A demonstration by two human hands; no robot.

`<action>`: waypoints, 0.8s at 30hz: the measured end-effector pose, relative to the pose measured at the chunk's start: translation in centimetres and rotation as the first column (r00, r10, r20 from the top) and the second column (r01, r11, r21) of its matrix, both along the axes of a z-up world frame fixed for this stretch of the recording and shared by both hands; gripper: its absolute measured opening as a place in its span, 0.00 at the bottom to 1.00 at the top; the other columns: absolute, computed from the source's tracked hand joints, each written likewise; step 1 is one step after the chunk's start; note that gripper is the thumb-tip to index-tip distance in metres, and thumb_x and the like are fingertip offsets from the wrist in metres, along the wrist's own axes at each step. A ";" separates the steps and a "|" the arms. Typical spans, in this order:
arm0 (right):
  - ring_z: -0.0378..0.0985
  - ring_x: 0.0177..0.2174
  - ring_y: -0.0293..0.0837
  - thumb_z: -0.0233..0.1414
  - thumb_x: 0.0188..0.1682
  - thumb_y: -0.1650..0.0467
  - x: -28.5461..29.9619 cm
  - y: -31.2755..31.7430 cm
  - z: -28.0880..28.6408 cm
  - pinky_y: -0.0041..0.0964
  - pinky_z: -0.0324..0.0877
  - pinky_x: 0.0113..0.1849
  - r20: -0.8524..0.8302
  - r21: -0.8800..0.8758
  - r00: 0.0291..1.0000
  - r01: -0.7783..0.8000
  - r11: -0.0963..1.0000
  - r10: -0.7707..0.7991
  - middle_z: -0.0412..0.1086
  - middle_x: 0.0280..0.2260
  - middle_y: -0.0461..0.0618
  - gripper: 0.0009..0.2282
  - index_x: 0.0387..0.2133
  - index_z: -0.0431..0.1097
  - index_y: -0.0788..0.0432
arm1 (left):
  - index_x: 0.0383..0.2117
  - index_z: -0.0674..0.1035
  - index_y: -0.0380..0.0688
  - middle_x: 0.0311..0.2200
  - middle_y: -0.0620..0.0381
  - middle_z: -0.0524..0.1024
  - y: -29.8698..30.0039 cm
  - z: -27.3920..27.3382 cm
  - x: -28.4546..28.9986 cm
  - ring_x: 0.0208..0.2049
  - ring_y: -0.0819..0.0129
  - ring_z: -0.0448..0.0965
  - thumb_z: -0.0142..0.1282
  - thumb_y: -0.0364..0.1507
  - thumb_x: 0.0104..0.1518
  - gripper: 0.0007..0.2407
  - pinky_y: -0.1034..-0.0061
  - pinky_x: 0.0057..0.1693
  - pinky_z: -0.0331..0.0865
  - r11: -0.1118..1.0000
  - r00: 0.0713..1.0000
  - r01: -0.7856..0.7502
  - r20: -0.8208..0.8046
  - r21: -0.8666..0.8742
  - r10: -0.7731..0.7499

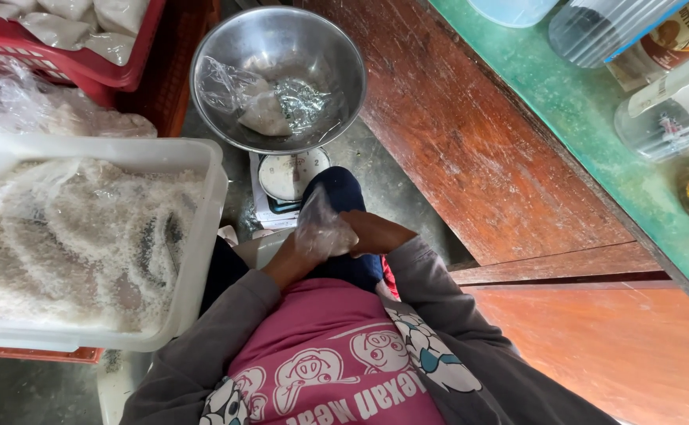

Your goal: The person is packing white powder into small plastic bags by scooping it from a large bin, weighing each bag on a digital scale, and tying them shut.

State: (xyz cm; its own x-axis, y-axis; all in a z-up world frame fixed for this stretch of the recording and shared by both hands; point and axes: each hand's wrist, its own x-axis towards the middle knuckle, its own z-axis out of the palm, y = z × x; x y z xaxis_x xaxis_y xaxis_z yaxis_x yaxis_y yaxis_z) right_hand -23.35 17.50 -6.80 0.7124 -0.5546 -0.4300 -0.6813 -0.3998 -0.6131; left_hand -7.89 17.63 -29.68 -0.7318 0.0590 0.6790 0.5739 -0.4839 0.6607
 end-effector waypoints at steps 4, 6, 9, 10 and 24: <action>0.72 0.46 0.74 0.58 0.35 0.72 -0.2 0.0 0.2 0.63 0.69 0.46 0.022 0.027 0.999 0.024 0.999 -0.025 0.70 0.44 0.72 0.23 0.47 0.64 0.63 | 0.39 0.77 0.37 0.35 0.53 0.76 -3.1 -1.8 -1.2 0.43 0.62 0.78 0.53 0.31 0.58 0.10 0.69 0.51 0.73 0.950 0.979 -0.206 -0.047 -0.233 0.201; 0.72 0.46 0.73 0.57 0.36 0.71 -0.2 -0.2 0.6 0.63 0.69 0.45 0.020 0.034 0.999 0.032 0.999 -0.033 0.70 0.44 0.72 0.23 0.48 0.64 0.63 | 0.37 0.78 0.37 0.33 0.52 0.76 -3.4 -3.5 -1.8 0.40 0.60 0.78 0.53 0.30 0.57 0.09 0.68 0.48 0.73 0.745 0.849 -0.493 -0.060 -0.449 0.525; 0.72 0.46 0.73 0.56 0.37 0.69 -0.2 -0.5 1.4 0.63 0.69 0.45 0.017 0.040 0.999 0.042 0.998 -0.043 0.71 0.43 0.72 0.23 0.48 0.64 0.62 | 0.33 0.78 0.37 0.30 0.51 0.75 -4.7 -4.8 -3.3 0.36 0.57 0.78 0.53 0.29 0.56 0.07 0.65 0.44 0.73 0.214 0.475 -0.698 -0.218 -0.684 0.853; 0.72 0.45 0.73 0.56 0.38 0.69 -0.2 -0.5 1.6 0.63 0.69 0.44 0.017 0.042 0.999 0.046 0.998 -0.047 0.71 0.43 0.72 0.23 0.48 0.64 0.62 | 0.32 0.78 0.37 0.29 0.50 0.75 -6.0 -4.8 -3.8 0.35 0.56 0.78 0.53 0.28 0.56 0.06 0.64 0.42 0.72 0.010 0.325 -0.691 -0.299 -0.723 0.897; 0.66 0.53 0.74 0.49 0.39 0.73 0.1 0.4 5.1 0.65 0.65 0.52 0.021 -0.025 0.999 0.044 0.999 -0.043 0.65 0.53 0.75 0.30 0.60 0.58 0.65 | 0.41 0.79 0.29 0.34 0.49 0.77 6.9 9.0 4.0 0.45 0.58 0.76 0.36 0.26 0.67 0.15 0.73 0.59 0.62 -0.505 -0.481 -0.530 -0.250 -0.681 0.841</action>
